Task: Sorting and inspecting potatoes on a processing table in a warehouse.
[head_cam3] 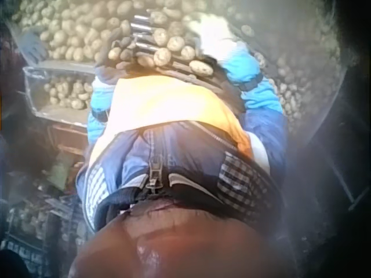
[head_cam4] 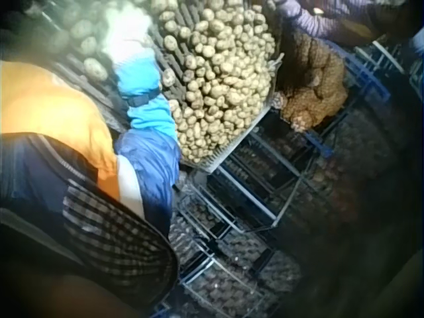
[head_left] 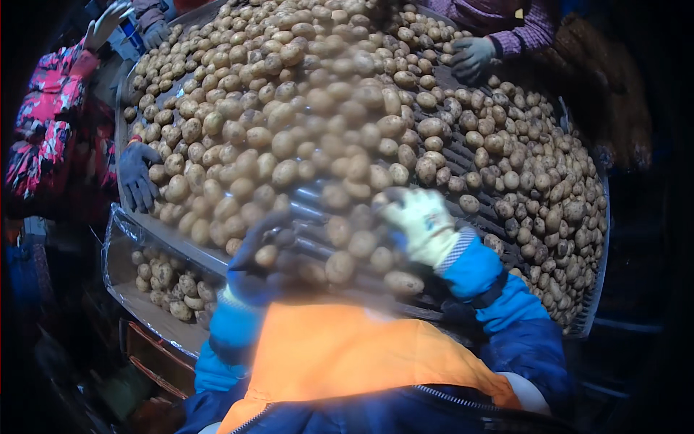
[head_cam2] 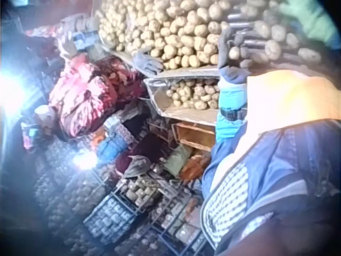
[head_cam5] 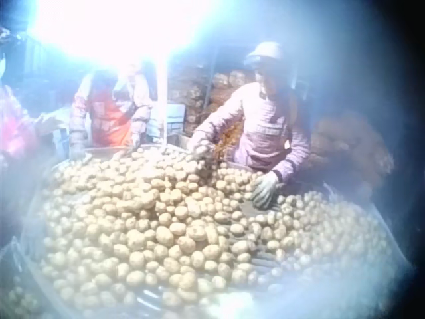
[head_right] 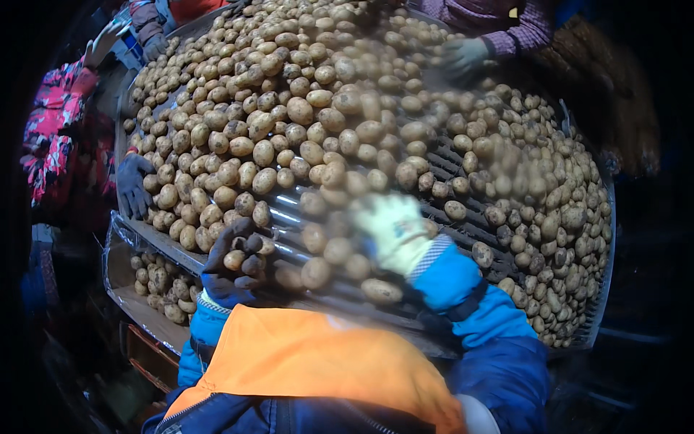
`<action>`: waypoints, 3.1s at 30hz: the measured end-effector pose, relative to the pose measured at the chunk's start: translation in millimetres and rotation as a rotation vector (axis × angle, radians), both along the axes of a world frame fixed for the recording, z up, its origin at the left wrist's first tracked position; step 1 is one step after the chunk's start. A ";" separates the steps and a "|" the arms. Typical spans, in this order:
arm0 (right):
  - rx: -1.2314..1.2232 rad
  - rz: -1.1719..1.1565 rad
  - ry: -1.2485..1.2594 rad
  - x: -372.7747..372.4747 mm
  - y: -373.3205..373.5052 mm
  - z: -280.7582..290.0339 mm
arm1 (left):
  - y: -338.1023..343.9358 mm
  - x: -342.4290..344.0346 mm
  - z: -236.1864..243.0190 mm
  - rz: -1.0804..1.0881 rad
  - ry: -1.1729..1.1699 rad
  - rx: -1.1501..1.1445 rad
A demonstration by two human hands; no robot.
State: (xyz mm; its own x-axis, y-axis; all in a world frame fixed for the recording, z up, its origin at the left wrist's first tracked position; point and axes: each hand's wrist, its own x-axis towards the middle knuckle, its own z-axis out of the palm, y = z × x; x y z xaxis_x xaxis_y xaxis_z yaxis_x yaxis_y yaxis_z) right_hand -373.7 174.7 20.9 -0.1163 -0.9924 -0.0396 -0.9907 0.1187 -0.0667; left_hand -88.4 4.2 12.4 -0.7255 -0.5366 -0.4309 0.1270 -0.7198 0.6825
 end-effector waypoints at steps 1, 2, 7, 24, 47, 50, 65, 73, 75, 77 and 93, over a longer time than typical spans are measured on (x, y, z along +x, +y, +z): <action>0.020 -0.043 0.033 -14.9 4.5 4.4 | -0.7 3.8 -5.0 0.063 -0.015 0.077; 0.021 -0.160 0.088 -32.2 8.3 10.7 | -1.6 9.6 -7.6 0.118 0.033 0.204; -0.276 -0.213 0.111 -66.9 -7.4 23.5 | 3.7 11.0 -12.4 0.212 0.036 0.228; -0.043 -0.300 0.124 -120.3 -68.0 -19.8 | 2.0 44.7 -36.9 0.024 0.407 0.195; -0.299 0.001 -0.490 92.4 -51.6 -2.6 | 25.4 58.5 2.8 0.282 0.509 0.133; -0.269 0.121 -0.482 106.9 -56.1 -11.0 | 27.6 79.6 11.8 0.482 0.333 0.124; -0.207 0.098 -0.490 120.0 -79.5 -14.0 | -189.3 366.6 1.4 1.478 0.299 0.193; -0.200 -0.118 -0.452 103.2 -65.8 -13.1 | -166.0 319.9 -46.0 1.171 -0.042 -0.226; -0.294 -0.064 -0.407 96.7 -56.5 -15.1 | -140.1 262.5 -27.4 0.905 -0.166 -0.308; -0.224 -0.043 -0.195 90.6 -45.6 -15.6 | -109.4 199.0 -15.2 0.717 -0.213 -0.349; -0.018 -0.189 -0.058 74.8 48.2 -1.7 | -94.0 14.5 -38.5 -0.605 -0.869 -1.860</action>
